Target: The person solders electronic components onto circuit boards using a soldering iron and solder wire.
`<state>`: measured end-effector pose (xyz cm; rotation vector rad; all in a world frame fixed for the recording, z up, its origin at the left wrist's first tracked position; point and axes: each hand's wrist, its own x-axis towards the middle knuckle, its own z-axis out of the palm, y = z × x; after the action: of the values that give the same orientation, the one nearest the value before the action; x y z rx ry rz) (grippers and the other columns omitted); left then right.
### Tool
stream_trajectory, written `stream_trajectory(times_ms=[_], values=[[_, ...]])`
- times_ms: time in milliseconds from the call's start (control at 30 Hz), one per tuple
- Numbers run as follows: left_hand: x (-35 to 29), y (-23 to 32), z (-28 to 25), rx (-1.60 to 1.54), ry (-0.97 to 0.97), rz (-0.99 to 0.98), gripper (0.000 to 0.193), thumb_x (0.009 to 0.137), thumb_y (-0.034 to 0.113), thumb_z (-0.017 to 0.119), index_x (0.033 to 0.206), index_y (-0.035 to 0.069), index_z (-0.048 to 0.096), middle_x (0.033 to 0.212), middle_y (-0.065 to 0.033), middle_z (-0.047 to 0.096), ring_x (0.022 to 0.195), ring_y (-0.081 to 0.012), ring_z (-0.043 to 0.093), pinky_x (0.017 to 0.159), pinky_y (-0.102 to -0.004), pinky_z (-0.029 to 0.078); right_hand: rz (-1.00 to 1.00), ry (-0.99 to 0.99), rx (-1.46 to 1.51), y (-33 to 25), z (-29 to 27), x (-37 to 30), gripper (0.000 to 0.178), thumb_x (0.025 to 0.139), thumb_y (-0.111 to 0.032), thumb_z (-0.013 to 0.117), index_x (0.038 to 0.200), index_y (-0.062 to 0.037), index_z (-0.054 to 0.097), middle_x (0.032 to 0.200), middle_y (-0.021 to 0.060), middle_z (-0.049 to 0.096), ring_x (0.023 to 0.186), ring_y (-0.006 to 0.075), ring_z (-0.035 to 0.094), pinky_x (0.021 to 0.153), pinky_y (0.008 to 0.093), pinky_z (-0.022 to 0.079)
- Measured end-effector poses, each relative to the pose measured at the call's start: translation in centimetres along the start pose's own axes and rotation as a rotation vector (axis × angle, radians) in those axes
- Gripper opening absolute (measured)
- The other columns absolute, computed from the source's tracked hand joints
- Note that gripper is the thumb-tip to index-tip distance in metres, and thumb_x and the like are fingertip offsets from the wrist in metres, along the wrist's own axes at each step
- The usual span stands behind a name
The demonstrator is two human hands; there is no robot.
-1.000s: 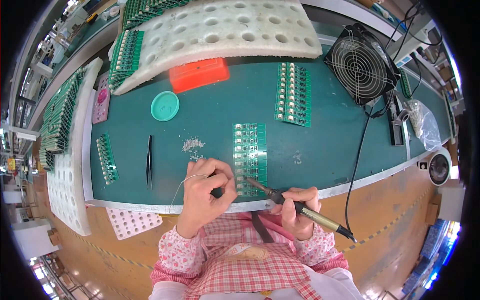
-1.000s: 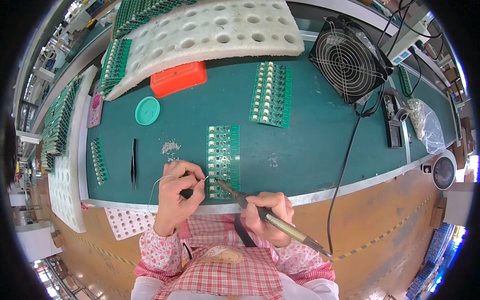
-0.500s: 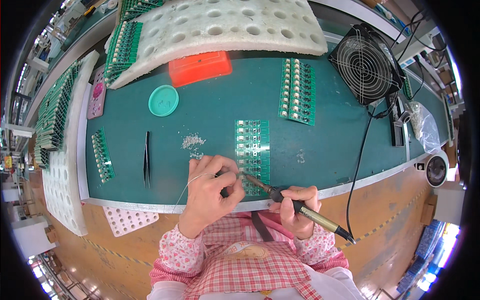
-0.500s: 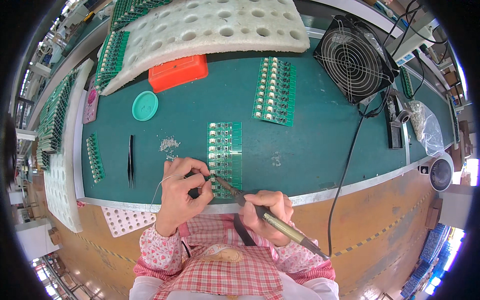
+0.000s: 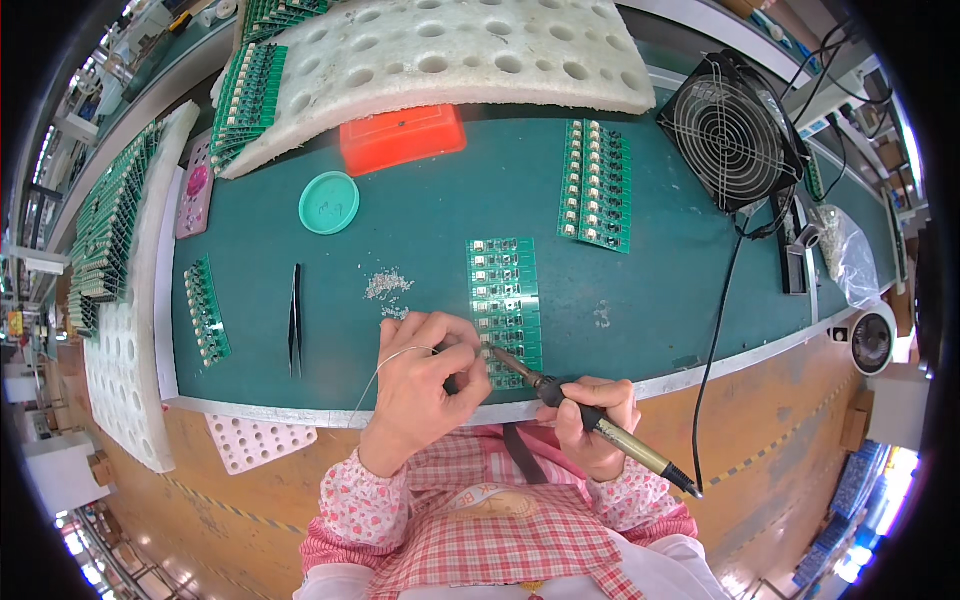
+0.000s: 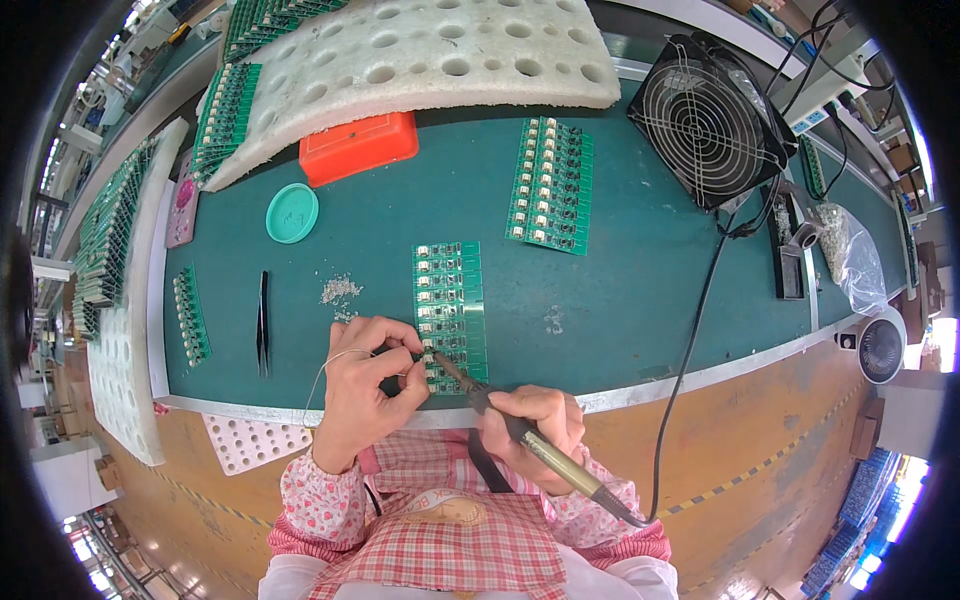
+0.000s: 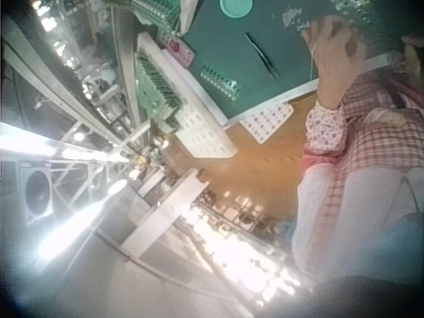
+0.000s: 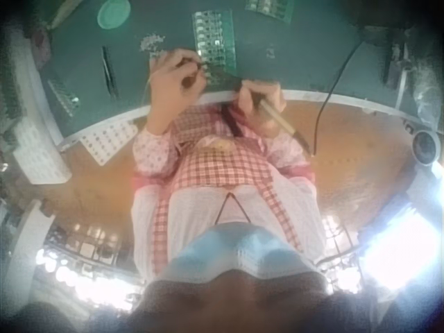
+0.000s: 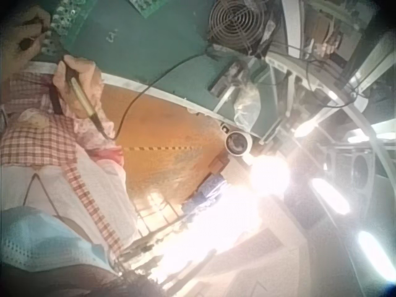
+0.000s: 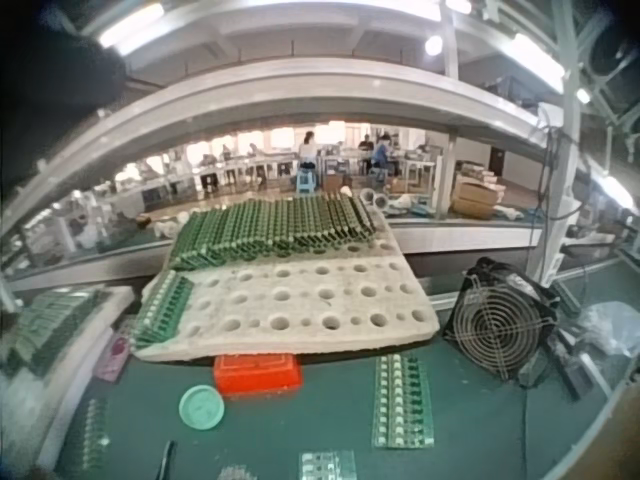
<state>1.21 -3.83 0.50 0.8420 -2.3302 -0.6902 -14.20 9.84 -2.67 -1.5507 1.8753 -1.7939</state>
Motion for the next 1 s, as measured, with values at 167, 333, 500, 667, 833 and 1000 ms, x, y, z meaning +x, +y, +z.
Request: stream_trajectory(times_ms=[167, 333, 500, 667, 833, 1000], values=[[0.1, 0.2, -0.2, 0.01, -0.016, -0.007, 0.019, 0.067, 0.007, 0.074, 0.06, 0.01, 0.056, 0.089, 0.0052, 0.065, 0.079, -0.0184, 0.053, 0.073, -0.0366, 0.034, -0.153, -0.112, 0.082, 0.3, -0.7, 1.3, 0.033, 0.076, 0.002, 0.079, 0.101, -0.0001, 0.057, 0.06, 0.0061, 0.059, 0.047, 0.02, 0.06, 0.043, 0.0316, 0.046], [0.1, 0.3, -0.2, 0.006, -0.015, -0.001, 0.019, 0.068, 0.007, 0.075, 0.061, 0.01, 0.057, 0.089, 0.0054, 0.065, 0.079, -0.0185, 0.053, 0.073, -0.0366, 0.034, -0.228, -0.178, 0.105, 0.0, -0.8, 1.7, 0.037, 0.075, 0.005, 0.078, 0.104, 0.0014, 0.056, 0.06, 0.006, 0.058, 0.047, 0.021, 0.059, 0.043, 0.0332, 0.045], [0.1, 0.2, -0.2, 0.004, -0.025, -0.012, 0.02, 0.069, 0.007, 0.075, 0.062, 0.01, 0.057, 0.089, 0.0048, 0.065, 0.079, -0.0188, 0.053, 0.074, -0.0371, 0.034, -0.198, -0.155, 0.093, 0.2, -0.8, 1.4, 0.038, 0.074, 0.007, 0.079, 0.104, 0.0012, 0.056, 0.06, 0.0065, 0.057, 0.047, 0.0211, 0.059, 0.043, 0.0338, 0.044], [0.1, 0.2, -0.3, -0.007, -0.009, -0.003, 0.018, 0.07, 0.005, 0.073, 0.063, 0.008, 0.057, 0.089, 0.0039, 0.066, 0.077, -0.0196, 0.053, 0.073, -0.0371, 0.035, -0.184, -0.085, 0.091, 0.5, -0.6, 0.9, 0.037, 0.073, 0.005, 0.079, 0.103, 0.0009, 0.057, 0.06, 0.0068, 0.058, 0.047, 0.0204, 0.058, 0.043, 0.0327, 0.044], [0.1, 0.4, -0.5, -0.039, -0.022, -0.032, 0.015, 0.072, 0.004, 0.07, 0.063, 0.004, 0.058, 0.09, -0.0006, 0.069, 0.079, -0.022, 0.055, 0.074, -0.0366, 0.036, -0.017, 0.103, 0.081, 1.0, -0.4, -1.0, 0.028, 0.077, 0.0, 0.077, 0.098, 0.0006, 0.06, 0.061, 0.0074, 0.061, 0.048, 0.0191, 0.06, 0.044, 0.0301, 0.047], [0.1, 0.4, -0.6, -0.041, -0.01, -0.031, 0.013, 0.075, 0.0, 0.067, 0.066, 0.003, 0.058, 0.089, -0.0021, 0.07, 0.077, -0.0228, 0.056, 0.074, -0.0357, 0.038, 0.013, 0.087, 0.123, 1.3, -0.3, -1.3, 0.023, 0.079, 0.0, 0.075, 0.097, 0.0012, 0.06, 0.063, 0.0077, 0.064, 0.05, 0.0186, 0.062, 0.045, 0.0297, 0.048]])
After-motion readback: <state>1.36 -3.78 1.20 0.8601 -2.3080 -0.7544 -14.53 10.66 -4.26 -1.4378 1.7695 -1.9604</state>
